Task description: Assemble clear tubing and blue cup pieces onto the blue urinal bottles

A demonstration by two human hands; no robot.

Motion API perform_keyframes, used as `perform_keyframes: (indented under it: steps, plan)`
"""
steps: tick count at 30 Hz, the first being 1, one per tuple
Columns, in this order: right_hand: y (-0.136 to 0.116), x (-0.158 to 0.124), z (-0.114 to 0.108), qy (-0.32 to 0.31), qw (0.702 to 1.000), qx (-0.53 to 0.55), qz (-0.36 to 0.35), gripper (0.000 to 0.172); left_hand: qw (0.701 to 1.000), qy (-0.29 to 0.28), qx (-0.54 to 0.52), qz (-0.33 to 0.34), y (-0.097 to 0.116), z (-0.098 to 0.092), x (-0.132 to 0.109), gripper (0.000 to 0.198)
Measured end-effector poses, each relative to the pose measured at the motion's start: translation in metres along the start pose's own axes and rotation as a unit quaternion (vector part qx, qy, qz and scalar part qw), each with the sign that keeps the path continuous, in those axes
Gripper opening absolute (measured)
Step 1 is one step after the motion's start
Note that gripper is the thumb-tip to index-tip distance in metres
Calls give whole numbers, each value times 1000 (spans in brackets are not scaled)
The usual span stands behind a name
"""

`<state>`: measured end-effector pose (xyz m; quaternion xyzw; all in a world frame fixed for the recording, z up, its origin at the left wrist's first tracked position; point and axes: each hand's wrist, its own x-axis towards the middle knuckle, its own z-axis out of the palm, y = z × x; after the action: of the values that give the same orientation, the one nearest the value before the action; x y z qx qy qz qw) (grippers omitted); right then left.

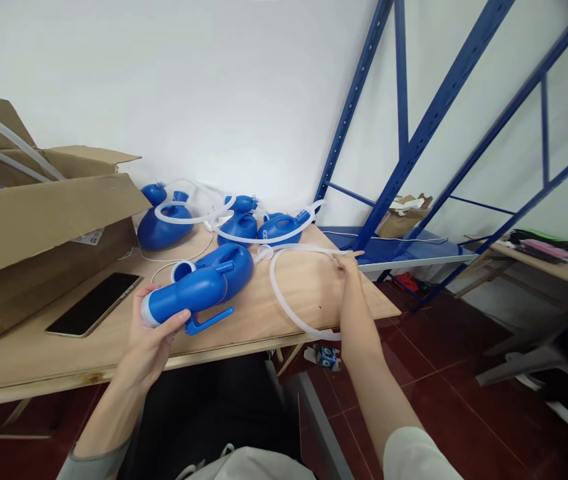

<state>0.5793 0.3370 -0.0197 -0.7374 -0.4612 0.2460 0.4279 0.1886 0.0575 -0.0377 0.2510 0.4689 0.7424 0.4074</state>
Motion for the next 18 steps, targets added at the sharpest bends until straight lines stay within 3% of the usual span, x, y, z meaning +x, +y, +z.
perform_keyframes:
  steps: [3,7,11,15,16,18]
  plan:
    - [23,25,3,34,993,83,74,41,1000,13,5,18,-7,6,-5,88]
    - [31,47,18,29,988,152,26,22,999,21,28,37,-10,14,-12,94]
    - [18,53,31,21,972,218,-88,24,998,4,60,27,-15,14,-9,87]
    - [-1,28,47,6,943,256,-215,27,997,22,59,33,-26,14,-6,79]
    - [-5,15,53,-6,930,262,-256,29,997,24,62,39,-28,15,-7,78]
    - [-12,-14,66,-67,878,249,-403,37,995,24,77,54,-30,17,-9,78]
